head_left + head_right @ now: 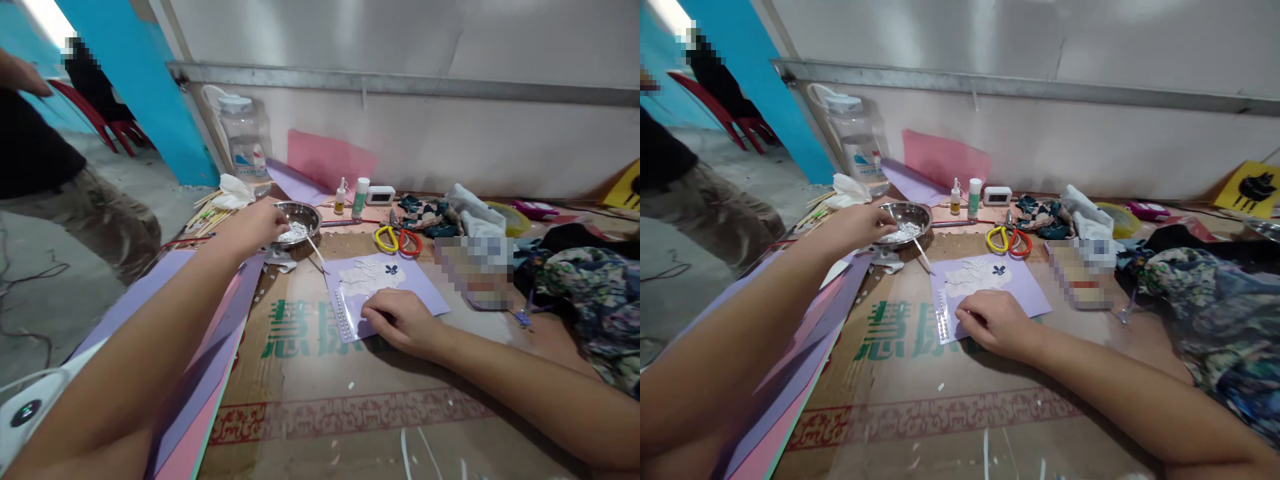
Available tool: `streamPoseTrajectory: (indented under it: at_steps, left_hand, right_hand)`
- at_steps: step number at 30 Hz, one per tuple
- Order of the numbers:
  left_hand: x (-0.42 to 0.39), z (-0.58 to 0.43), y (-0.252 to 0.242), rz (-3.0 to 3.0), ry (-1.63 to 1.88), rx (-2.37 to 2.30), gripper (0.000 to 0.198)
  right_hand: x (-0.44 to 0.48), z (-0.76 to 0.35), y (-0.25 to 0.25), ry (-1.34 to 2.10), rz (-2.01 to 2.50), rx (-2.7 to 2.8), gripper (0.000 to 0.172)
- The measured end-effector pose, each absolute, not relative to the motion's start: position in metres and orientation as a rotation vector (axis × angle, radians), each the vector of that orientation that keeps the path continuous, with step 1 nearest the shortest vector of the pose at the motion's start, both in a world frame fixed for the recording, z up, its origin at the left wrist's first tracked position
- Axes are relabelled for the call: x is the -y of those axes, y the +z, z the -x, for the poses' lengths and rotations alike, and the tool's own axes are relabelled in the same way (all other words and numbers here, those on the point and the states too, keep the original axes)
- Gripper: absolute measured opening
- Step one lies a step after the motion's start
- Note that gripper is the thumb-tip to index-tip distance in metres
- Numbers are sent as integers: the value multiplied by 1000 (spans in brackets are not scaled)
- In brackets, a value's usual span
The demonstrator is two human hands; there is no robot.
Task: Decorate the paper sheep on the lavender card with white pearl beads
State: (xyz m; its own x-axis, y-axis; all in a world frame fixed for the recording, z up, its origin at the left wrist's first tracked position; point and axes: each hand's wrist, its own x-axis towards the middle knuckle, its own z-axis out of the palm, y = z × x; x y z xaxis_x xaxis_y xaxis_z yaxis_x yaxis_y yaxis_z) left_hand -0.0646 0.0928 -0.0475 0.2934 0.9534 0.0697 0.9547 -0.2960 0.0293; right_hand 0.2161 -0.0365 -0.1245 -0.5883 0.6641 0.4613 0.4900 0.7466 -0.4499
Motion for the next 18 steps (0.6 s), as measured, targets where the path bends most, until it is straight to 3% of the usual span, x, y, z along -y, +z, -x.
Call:
streamPoseTrajectory:
  at_steps: [5, 9, 15, 18]
  left_hand:
    - [-99, 70, -55, 2151, -416, 1969, 37]
    - [-99, 77, -55, 2048, -355, 2411, 47]
    - [-101, 75, -53, 2094, -348, 2664, 47]
    - [-99, 74, -45, 2161, -617, 2681, 44]
  right_hand:
    - [34, -216, -126, 368, 868, 2321, 29]
    - [32, -216, -128, 395, 864, 2310, 28]
    - [34, -217, -125, 424, 853, 2303, 27]
    - [31, -220, -122, 545, 943, 2115, 26]
